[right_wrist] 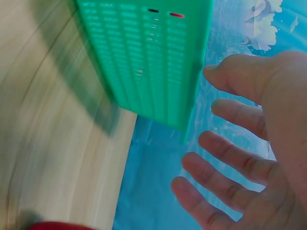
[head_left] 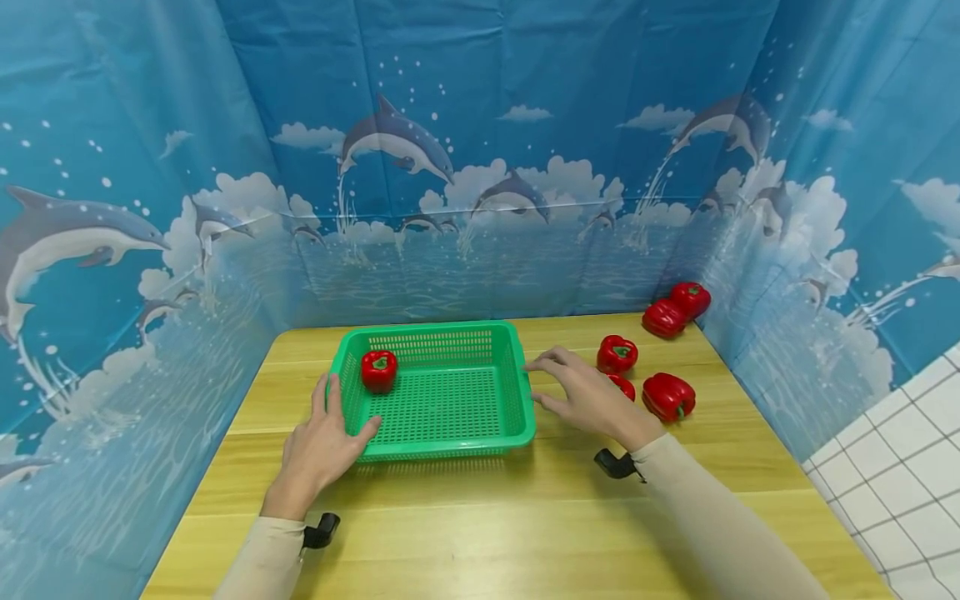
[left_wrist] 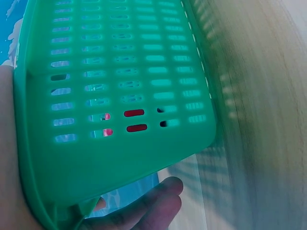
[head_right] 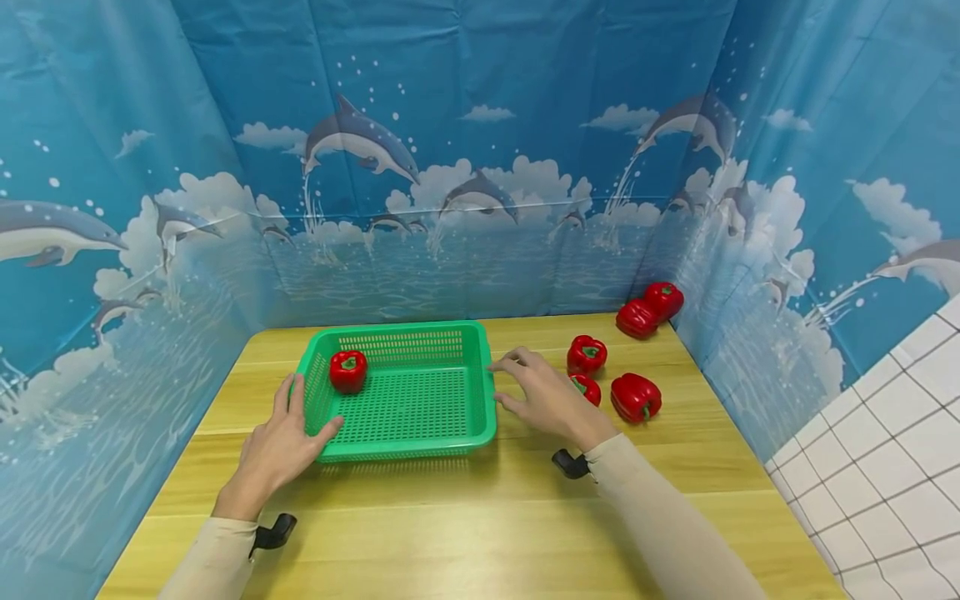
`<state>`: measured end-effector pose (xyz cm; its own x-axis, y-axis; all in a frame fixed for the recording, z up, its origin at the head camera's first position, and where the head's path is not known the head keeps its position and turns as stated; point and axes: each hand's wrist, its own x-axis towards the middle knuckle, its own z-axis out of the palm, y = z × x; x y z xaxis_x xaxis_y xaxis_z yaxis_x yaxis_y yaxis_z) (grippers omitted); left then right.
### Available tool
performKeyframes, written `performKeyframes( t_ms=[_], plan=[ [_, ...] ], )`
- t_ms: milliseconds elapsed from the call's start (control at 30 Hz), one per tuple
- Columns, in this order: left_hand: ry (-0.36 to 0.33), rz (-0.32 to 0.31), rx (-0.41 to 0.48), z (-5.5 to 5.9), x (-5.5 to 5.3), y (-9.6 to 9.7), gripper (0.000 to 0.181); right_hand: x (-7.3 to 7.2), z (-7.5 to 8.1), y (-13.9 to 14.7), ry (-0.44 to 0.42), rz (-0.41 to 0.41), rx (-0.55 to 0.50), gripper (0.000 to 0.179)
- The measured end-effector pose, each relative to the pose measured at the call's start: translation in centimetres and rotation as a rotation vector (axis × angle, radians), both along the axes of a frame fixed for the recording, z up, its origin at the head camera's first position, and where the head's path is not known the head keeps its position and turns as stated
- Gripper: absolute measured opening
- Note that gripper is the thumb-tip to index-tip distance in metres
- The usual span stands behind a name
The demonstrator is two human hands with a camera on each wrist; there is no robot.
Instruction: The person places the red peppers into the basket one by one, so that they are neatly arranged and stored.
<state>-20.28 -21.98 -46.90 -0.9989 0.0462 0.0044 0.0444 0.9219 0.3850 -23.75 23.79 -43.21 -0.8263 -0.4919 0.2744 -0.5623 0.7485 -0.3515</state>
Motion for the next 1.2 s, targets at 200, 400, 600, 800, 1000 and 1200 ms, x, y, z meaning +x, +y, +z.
performKeyframes(
  t_ms=[200,400,600,800,1000,1200],
  plan=[
    [0.007,-0.001,0.001,0.0,0.0,0.0,0.121,0.4,-0.4,1.9,0.026,-0.039,0.006,0.048],
    [0.016,-0.002,0.004,0.0,0.0,0.0,0.121,0.7,-0.8,4.3,0.024,-0.087,0.001,0.05],
    [0.016,0.0,0.007,0.0,0.0,0.0,0.12,0.9,-1.5,6.5,0.018,-0.148,0.021,0.055],
    [0.017,0.0,0.009,0.0,0.0,0.1,0.121,1.1,-2.0,8.4,0.007,-0.182,0.017,0.063],
    [0.019,-0.001,0.007,0.1,0.0,0.1,0.12,1.1,-2.6,9.8,-0.029,-0.227,0.053,0.072],
    [0.016,0.001,0.002,0.2,0.1,0.2,0.12,1.0,-3.3,10.5,-0.038,-0.229,0.057,0.082]
  ],
)
